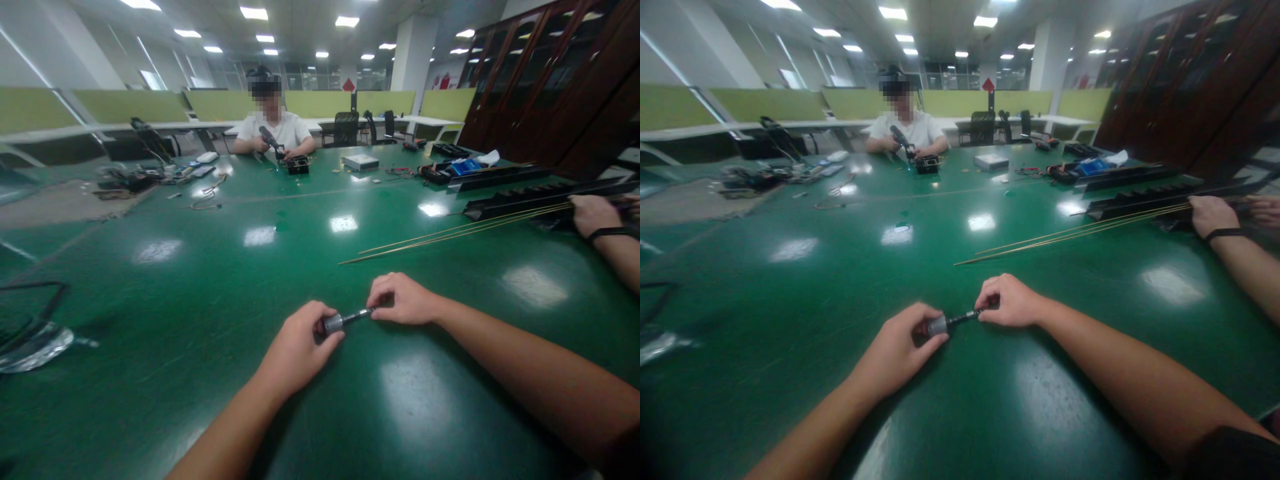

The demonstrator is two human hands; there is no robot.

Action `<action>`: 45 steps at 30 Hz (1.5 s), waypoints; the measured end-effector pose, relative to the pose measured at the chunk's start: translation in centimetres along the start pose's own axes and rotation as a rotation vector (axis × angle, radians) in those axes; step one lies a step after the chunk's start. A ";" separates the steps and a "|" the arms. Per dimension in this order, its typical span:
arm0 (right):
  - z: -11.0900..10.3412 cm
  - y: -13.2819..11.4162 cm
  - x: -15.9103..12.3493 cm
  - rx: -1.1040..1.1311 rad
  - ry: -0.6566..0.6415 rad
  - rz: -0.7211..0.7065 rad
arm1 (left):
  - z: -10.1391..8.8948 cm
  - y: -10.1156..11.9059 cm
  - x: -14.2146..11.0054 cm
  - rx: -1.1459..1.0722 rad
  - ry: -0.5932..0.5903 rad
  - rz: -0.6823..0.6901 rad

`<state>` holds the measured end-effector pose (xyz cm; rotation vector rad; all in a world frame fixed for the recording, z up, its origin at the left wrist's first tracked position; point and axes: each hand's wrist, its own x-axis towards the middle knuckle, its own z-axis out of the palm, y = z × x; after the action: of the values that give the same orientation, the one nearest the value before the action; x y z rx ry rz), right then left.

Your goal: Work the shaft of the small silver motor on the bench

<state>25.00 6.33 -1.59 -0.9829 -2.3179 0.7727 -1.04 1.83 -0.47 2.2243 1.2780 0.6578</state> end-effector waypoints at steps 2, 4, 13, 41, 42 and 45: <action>0.6 -0.4 0.1 -0.009 0.008 -0.027 | 0.2 0.0 0.1 -0.004 0.007 -0.007; 1.3 -1.1 0.2 -0.051 0.043 -0.046 | 0.3 0.2 0.2 -0.011 0.021 -0.002; 3.0 -2.7 0.0 -0.067 0.081 -0.075 | 0.2 1.0 0.4 -0.044 -0.033 0.045; 2.9 -2.3 -0.3 -0.056 0.069 -0.129 | 0.4 0.9 0.0 -0.007 -0.018 0.048; 2.8 -2.4 -0.3 -0.053 0.071 -0.130 | 0.4 0.9 0.0 -0.009 -0.018 0.050; 2.8 -2.5 -0.3 -0.052 0.075 -0.125 | 0.4 0.9 0.0 -0.011 -0.007 0.072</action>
<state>22.26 3.82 -1.96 -0.8651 -2.3193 0.6179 -0.22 1.40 -0.18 2.2705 1.1932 0.6811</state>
